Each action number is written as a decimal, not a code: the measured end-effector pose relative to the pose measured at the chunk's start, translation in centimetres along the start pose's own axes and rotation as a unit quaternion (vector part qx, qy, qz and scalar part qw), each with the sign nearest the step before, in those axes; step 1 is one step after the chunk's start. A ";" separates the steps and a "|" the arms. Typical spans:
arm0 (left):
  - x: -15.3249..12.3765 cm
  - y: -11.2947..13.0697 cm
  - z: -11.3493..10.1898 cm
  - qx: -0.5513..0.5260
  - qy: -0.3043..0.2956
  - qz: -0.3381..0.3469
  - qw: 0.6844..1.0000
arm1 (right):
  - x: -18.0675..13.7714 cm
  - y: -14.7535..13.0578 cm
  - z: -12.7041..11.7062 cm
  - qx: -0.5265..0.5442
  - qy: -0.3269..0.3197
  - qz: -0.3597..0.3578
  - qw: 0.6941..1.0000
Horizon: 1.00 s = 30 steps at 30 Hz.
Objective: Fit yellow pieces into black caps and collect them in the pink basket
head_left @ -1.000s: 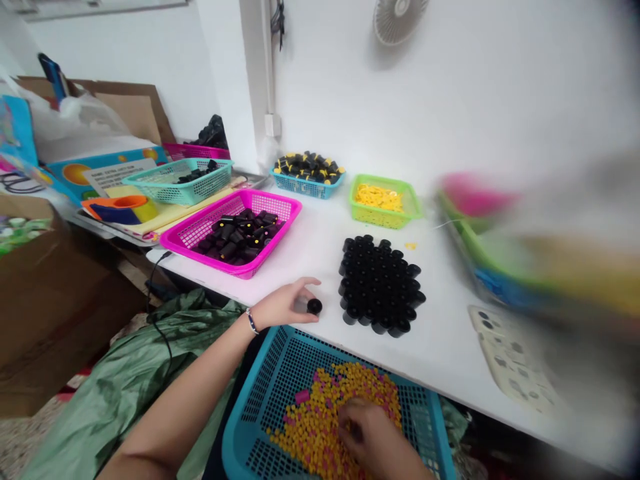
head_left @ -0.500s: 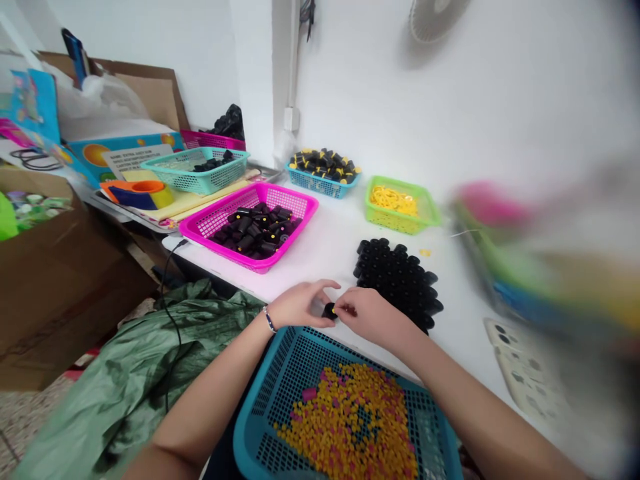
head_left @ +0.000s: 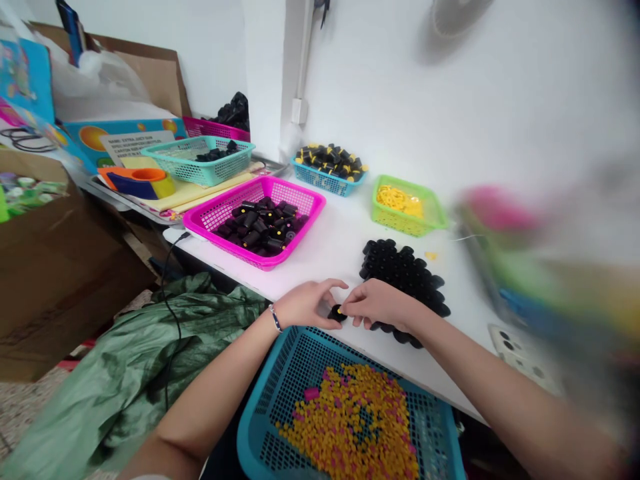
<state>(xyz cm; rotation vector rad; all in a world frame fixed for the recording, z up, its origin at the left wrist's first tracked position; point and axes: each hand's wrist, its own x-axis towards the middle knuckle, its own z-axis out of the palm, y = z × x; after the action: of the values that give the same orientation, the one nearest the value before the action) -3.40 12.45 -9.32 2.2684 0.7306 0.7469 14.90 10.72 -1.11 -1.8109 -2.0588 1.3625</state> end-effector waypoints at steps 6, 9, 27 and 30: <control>-0.1 -0.2 0.0 -0.007 0.000 -0.001 1.000 | 1.0 -0.4 -0.8 0.121 -0.056 0.069 0.989; -0.1 -0.2 0.0 -0.011 0.003 -0.001 1.000 | 1.5 -0.6 -1.1 0.129 -0.084 0.085 0.984; -0.4 0.4 0.1 0.064 0.014 0.042 0.997 | -1.9 0.2 -0.6 0.087 0.098 -0.052 0.990; -0.4 0.6 0.1 0.077 -0.002 0.081 0.994 | -5.6 0.7 0.0 0.061 0.190 -0.095 0.975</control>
<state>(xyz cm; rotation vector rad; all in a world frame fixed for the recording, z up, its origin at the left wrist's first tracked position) -3.46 11.81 -9.08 2.4911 0.6265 0.7851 17.08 5.98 1.05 -1.6231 -1.8469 0.9784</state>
